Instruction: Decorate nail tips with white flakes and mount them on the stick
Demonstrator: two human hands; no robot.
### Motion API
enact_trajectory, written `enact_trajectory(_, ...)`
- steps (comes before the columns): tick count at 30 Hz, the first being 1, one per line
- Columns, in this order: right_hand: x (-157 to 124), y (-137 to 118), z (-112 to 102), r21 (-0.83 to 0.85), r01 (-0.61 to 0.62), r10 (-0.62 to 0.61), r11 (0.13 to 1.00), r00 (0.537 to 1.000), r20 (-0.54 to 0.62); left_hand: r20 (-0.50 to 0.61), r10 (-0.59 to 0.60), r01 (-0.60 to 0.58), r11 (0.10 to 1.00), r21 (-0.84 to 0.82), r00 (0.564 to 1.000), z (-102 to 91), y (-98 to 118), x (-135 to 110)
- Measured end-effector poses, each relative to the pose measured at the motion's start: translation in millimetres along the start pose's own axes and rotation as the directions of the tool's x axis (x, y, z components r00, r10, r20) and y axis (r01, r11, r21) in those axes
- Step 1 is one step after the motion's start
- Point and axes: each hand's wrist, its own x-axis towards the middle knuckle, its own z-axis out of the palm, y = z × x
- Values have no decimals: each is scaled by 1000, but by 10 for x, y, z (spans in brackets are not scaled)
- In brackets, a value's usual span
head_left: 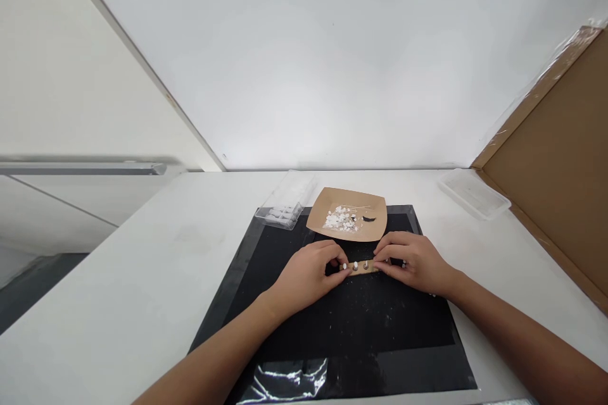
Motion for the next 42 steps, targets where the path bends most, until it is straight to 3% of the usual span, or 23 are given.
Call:
enact_trajectory(5,5,-11,23,67,-37,38,997,999,-7,-5,4,-4,1000,6,1000,6,-1,6)
enact_trajectory(9,-8,-18,34,162,-136,135,977,991,20,-1,5,-5,1000,8,1000,1,4,6)
enact_trajectory(12,-13,-29,38,146,-164,162,976,987,26,0,4,-4,1000,4,1000,-1,7,10)
enact_trajectory(16,-7,-34,44,14,-52,53,999,999,-12,-7,13,-13,1000,11,1000,-2,7,12)
enact_trajectory(20,-11,-15,45,-59,44,-42,997,998,35,-7,13,-13,1000,10,1000,-4,8,7)
enact_trajectory(26,-3,-31,16,-126,86,-77,988,994,76,-5,14,-13,1000,14,1000,2,6,15)
enact_trajectory(35,14,-71,23,-109,107,-107,988,994,10,-12,20,-19,1000,17,1000,7,8,1)
enact_trajectory(42,20,-89,4,-197,133,-126,971,991,49,-13,16,-16,1000,14,1000,-2,8,9)
